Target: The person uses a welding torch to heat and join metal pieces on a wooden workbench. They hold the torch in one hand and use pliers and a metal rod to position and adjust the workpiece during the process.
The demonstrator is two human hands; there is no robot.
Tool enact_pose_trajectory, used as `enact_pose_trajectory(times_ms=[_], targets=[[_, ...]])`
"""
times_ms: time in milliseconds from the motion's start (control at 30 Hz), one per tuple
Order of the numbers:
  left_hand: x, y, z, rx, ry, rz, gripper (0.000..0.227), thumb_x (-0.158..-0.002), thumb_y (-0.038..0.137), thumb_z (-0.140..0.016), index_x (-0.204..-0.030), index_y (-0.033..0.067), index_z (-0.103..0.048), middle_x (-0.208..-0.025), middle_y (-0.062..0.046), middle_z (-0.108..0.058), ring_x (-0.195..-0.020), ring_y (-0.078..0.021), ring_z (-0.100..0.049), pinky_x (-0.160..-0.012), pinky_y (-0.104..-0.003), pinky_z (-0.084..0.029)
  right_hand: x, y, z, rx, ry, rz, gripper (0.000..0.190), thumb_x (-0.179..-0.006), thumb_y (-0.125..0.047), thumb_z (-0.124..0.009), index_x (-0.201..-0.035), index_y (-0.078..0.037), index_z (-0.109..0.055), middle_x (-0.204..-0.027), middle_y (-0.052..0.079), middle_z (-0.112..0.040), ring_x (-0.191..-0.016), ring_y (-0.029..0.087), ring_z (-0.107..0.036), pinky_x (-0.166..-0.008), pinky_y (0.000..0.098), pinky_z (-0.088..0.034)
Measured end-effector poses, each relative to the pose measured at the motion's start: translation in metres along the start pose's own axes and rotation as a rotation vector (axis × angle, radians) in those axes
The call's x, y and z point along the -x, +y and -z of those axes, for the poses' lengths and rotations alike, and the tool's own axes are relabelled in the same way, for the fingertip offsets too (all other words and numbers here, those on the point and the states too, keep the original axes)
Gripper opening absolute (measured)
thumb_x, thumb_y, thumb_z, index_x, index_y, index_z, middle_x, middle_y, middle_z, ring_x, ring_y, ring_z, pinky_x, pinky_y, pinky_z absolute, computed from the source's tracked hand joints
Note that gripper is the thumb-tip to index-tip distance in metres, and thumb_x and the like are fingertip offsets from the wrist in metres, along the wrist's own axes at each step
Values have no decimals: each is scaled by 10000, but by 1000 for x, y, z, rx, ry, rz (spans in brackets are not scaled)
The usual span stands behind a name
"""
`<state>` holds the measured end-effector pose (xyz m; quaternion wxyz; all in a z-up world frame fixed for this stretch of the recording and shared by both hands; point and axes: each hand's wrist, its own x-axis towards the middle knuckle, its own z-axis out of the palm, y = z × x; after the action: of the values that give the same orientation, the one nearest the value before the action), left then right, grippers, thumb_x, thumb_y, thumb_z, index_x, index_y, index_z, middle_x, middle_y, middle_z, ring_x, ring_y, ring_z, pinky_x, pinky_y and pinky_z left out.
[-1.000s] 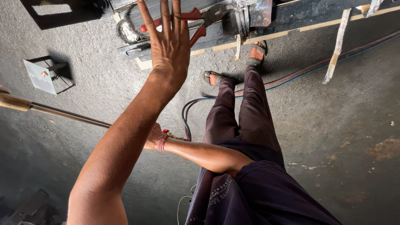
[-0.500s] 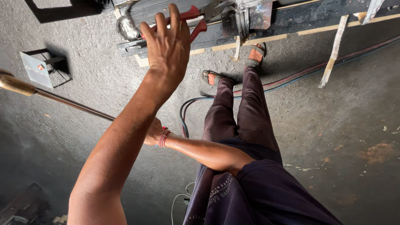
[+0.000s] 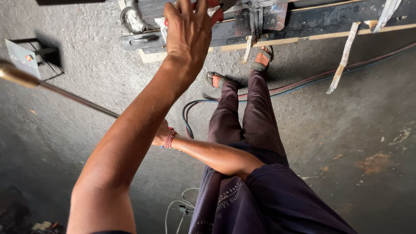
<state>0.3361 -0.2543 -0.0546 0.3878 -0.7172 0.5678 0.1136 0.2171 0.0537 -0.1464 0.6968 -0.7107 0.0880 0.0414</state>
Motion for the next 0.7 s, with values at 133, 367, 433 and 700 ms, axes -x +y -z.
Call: enact_pose_trajectory(times_ms=[133,367,433,700], targets=[[20,16,-5,195,511,267,669,-664,264,-727,-1308,386,-589,-1385,-85,-493,-1180,-351,-552,-845,-579,-493,10,-5,31,-132,120,334,504,-982,-400,-649,-1385,-116,-543,-1388,84,-576,-1297,285,-518,-1083,462,-398],[56,40,-36,1253,532,635,541,-909,424,-710,-1344,128,-584,-1270,-126,-564,-1113,-368,-621,-905,-479,-561,3,-47,62,-416,-27,-288,230,-914,-313,-715,-877,-91,-666,-589,-34,-504,-575,77,-462,-536,304,-407],[50,27,-56,1413,498,792,575,-942,542,-706,-1309,113,-594,-1202,-134,-603,-1092,-336,-662,-920,-463,-557,5,-48,58,-385,-76,-255,237,-928,-318,-705,-881,-91,-651,-593,-36,-490,-577,84,-450,-537,320,-397],[46,-56,-181,1146,647,725,363,-1048,413,-580,-1255,124,-650,-1204,-170,-615,-1091,-364,-572,-933,-529,-447,18,-8,-4,-277,-208,-198,397,-964,-353,-752,-847,-51,-522,-741,12,-449,-675,135,-441,-568,376,-394]])
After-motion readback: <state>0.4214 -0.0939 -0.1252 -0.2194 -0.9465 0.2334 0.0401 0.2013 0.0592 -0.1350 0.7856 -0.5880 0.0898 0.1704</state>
